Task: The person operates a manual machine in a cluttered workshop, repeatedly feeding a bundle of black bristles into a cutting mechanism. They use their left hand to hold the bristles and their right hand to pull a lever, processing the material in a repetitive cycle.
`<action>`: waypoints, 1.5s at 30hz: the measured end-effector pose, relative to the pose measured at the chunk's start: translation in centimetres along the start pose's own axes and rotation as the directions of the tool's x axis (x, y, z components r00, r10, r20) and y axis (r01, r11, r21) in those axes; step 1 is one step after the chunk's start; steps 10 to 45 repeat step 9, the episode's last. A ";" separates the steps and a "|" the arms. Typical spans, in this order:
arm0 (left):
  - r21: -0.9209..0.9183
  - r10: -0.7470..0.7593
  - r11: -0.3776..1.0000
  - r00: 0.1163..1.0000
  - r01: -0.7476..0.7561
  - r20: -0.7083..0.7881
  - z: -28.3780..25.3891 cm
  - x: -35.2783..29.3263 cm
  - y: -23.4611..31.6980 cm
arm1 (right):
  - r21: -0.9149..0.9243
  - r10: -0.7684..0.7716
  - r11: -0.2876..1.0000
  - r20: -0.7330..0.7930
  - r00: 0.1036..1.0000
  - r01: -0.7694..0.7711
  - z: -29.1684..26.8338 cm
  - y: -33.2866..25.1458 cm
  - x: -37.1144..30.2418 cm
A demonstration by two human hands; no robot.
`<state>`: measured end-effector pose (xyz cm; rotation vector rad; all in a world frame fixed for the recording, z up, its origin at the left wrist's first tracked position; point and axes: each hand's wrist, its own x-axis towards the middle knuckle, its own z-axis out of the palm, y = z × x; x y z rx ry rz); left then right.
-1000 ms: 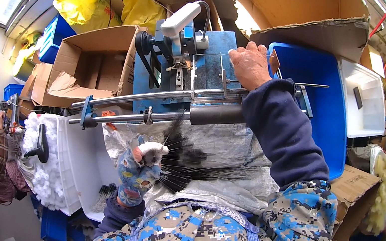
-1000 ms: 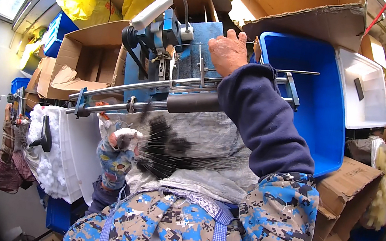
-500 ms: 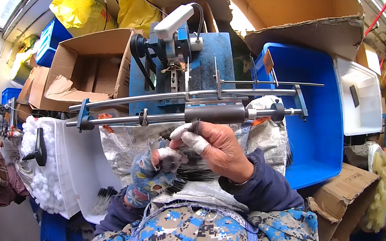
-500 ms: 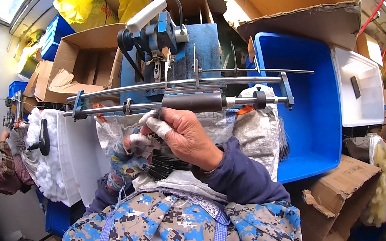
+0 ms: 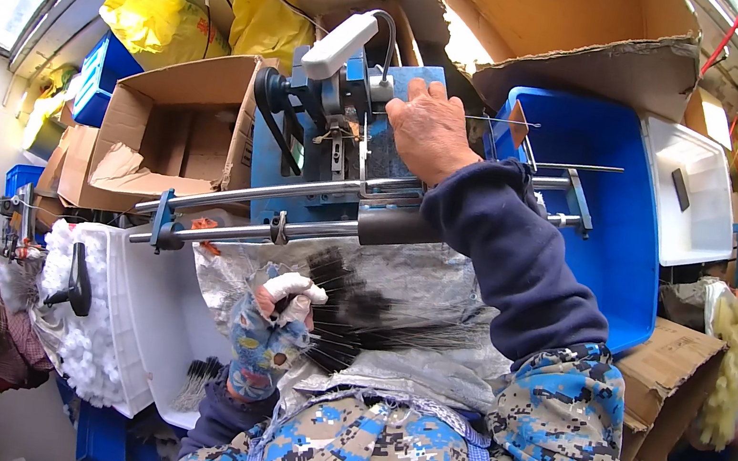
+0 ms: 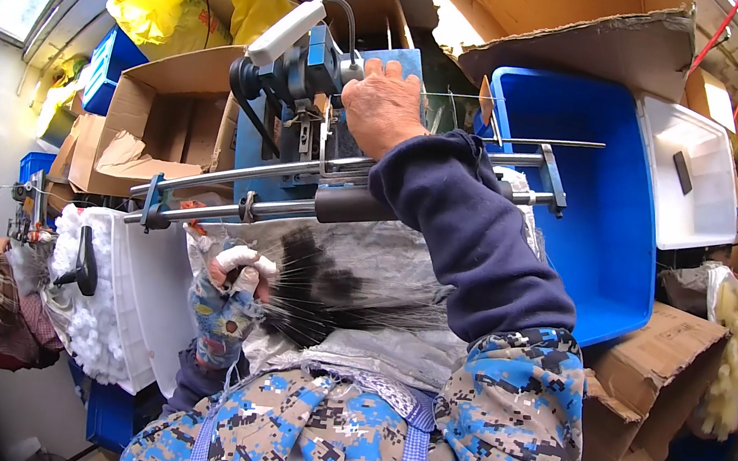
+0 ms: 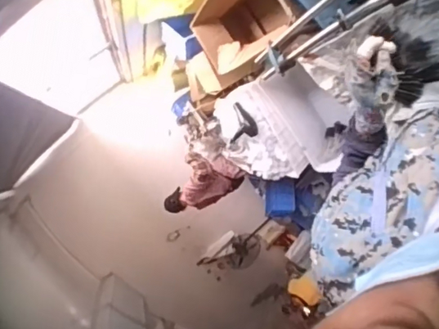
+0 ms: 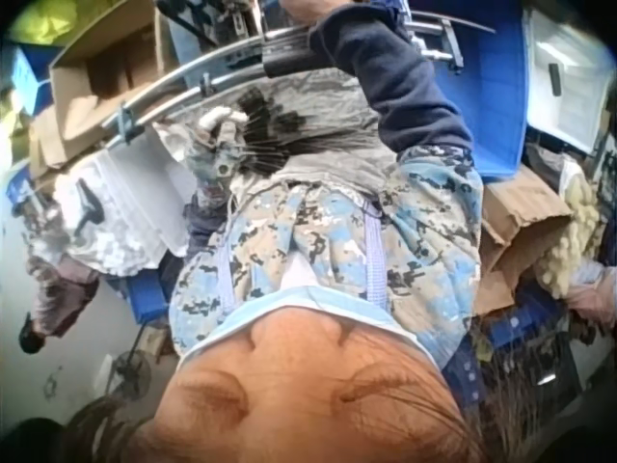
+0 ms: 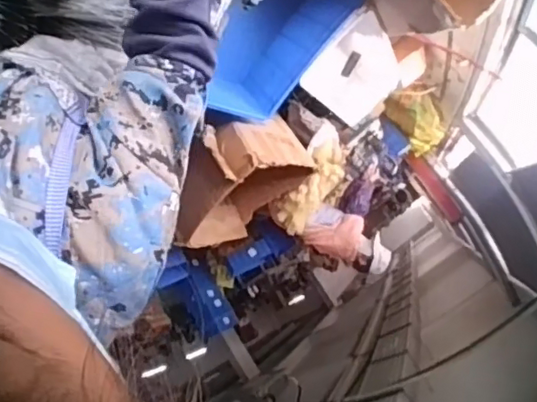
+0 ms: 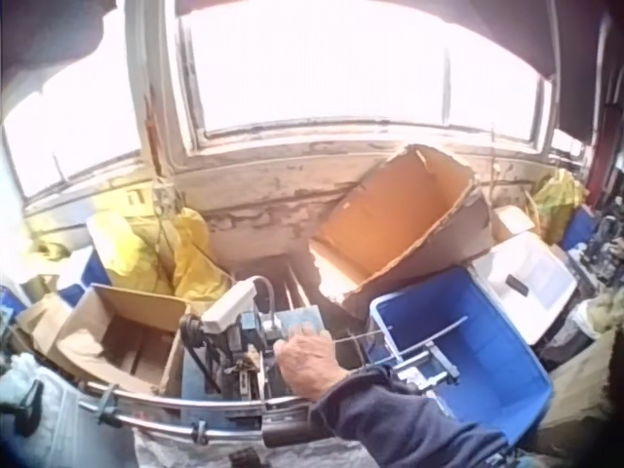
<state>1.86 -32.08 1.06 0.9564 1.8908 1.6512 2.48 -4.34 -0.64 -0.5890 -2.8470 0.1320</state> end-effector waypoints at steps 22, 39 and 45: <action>-0.070 0.063 0.994 0.960 -0.085 -0.273 -3.2 0.3 -0.4 | -0.016 0.043 0.999 0.115 0.992 -0.041 2.4 -0.4 1.4; -0.070 0.063 0.994 0.960 -0.085 -0.273 -3.2 0.3 -0.4 | -0.016 0.043 0.999 0.115 0.992 -0.041 2.4 -0.4 1.4; -0.070 0.063 0.994 0.960 -0.085 -0.273 -3.2 0.3 -0.4 | -0.016 0.043 0.999 0.115 0.992 -0.041 2.4 -0.4 1.4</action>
